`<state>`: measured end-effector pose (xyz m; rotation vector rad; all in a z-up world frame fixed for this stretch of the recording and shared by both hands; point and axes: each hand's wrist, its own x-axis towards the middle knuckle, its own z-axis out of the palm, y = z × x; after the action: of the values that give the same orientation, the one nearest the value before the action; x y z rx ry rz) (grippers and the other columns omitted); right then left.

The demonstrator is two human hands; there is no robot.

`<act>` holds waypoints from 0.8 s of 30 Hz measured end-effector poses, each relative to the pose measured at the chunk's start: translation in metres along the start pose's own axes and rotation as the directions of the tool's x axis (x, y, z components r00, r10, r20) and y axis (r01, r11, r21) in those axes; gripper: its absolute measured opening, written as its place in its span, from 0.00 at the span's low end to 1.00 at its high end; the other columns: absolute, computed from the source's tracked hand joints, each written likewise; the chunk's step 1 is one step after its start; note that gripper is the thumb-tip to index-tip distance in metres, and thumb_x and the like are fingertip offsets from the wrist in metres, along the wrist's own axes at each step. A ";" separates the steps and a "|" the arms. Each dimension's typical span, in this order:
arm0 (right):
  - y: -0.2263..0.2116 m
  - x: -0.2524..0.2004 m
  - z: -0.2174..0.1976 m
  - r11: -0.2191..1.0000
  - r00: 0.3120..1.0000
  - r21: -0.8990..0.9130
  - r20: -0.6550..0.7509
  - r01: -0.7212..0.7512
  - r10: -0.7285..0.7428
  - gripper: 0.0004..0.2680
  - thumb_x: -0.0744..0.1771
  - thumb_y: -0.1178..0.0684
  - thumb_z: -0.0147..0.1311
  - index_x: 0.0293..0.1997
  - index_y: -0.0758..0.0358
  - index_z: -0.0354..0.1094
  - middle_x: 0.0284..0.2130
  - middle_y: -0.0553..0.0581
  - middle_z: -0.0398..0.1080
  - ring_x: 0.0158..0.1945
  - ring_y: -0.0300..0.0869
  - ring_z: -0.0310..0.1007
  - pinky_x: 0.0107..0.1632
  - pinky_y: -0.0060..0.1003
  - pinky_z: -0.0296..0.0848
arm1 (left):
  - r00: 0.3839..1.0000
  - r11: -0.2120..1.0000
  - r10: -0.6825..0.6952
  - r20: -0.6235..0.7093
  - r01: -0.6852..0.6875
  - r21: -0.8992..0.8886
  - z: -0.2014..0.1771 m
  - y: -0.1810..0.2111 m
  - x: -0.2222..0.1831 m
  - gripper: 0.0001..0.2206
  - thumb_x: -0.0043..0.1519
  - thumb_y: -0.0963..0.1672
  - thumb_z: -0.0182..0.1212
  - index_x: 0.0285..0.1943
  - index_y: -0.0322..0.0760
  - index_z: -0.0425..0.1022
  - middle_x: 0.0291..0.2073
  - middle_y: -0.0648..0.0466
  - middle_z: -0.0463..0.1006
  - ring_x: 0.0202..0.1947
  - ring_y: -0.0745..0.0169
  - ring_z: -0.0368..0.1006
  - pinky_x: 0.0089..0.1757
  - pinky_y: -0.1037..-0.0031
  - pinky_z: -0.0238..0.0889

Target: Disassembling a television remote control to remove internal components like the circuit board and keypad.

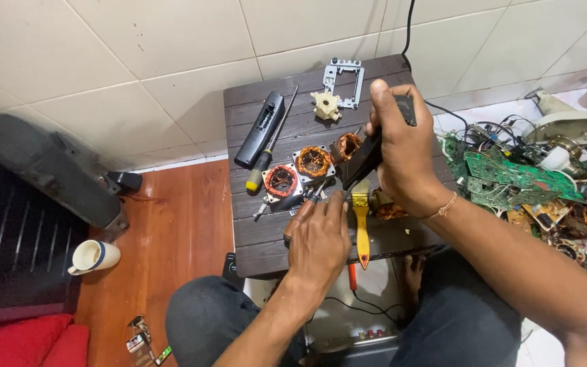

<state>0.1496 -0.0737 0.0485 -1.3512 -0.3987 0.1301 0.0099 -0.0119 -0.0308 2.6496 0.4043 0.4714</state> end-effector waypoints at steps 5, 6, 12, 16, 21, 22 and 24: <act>0.003 0.010 -0.007 0.999 0.999 -0.019 -0.017 -0.050 0.050 0.11 0.71 0.39 0.50 0.45 0.54 0.58 0.29 0.44 0.57 0.31 0.34 0.63 0.45 0.31 0.72 | 1.000 0.996 -0.029 -0.001 0.029 -0.090 0.002 0.002 0.006 0.17 0.72 0.44 0.40 0.60 0.30 0.72 0.34 0.34 0.81 0.32 0.38 0.83 0.36 0.53 0.75; 0.002 0.009 -0.006 0.997 0.997 -0.027 -0.023 -0.072 0.071 0.12 0.71 0.39 0.50 0.45 0.54 0.57 0.29 0.44 0.57 0.31 0.34 0.63 0.45 0.31 0.72 | 0.998 0.988 -0.054 0.024 0.056 -0.142 0.003 0.002 0.007 0.17 0.72 0.45 0.39 0.59 0.30 0.72 0.34 0.33 0.81 0.31 0.38 0.82 0.35 0.53 0.75; -0.007 0.014 -0.010 0.962 0.971 0.138 0.005 -0.236 0.237 0.13 0.71 0.37 0.49 0.45 0.54 0.54 0.30 0.44 0.57 0.32 0.32 0.64 0.47 0.30 0.73 | 0.988 0.926 -0.122 0.099 0.149 -0.347 -0.018 0.007 0.005 0.20 0.71 0.46 0.39 0.58 0.27 0.75 0.35 0.33 0.81 0.34 0.36 0.82 0.37 0.52 0.72; -0.010 0.018 -0.011 0.914 0.948 0.253 0.080 -0.319 0.309 0.18 0.68 0.32 0.49 0.45 0.54 0.52 0.31 0.45 0.55 0.36 0.34 0.62 0.49 0.31 0.70 | 0.990 0.928 -0.115 0.079 0.136 -0.347 -0.014 -0.005 0.005 0.19 0.70 0.48 0.44 0.54 0.32 0.78 0.33 0.34 0.81 0.37 0.29 0.80 0.39 0.48 0.70; 0.007 0.027 -0.017 0.865 0.926 0.331 0.123 -0.378 0.357 0.19 0.67 0.30 0.47 0.47 0.55 0.52 0.34 0.49 0.55 0.39 0.38 0.62 0.51 0.37 0.69 | 0.909 0.746 -0.272 0.316 0.406 -0.528 -0.029 0.002 0.007 0.14 0.66 0.51 0.51 0.45 0.45 0.82 0.16 0.56 0.78 0.24 0.52 0.81 0.40 0.61 0.69; 0.012 0.031 -0.021 0.864 0.925 0.330 0.122 -0.379 0.359 0.19 0.67 0.30 0.47 0.47 0.55 0.52 0.34 0.49 0.55 0.39 0.38 0.62 0.51 0.37 0.69 | 0.908 0.745 -0.272 0.319 0.408 -0.528 -0.016 -0.005 0.006 0.14 0.66 0.51 0.51 0.45 0.45 0.82 0.16 0.56 0.78 0.24 0.52 0.81 0.40 0.61 0.69; 0.020 0.043 -0.025 0.863 0.924 0.331 0.156 -0.383 0.350 0.18 0.66 0.32 0.48 0.49 0.54 0.53 0.35 0.49 0.55 0.40 0.39 0.63 0.51 0.40 0.68 | 0.843 0.170 -0.200 0.500 0.532 -0.829 0.008 -0.021 0.008 0.11 0.66 0.43 0.56 0.52 0.29 0.77 0.19 0.41 0.76 0.12 0.54 0.73 0.12 0.74 0.60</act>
<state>0.2006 -0.0787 0.0335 -1.0481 -0.1752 0.5599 0.0155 0.0067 -0.0448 1.2500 0.4547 0.0659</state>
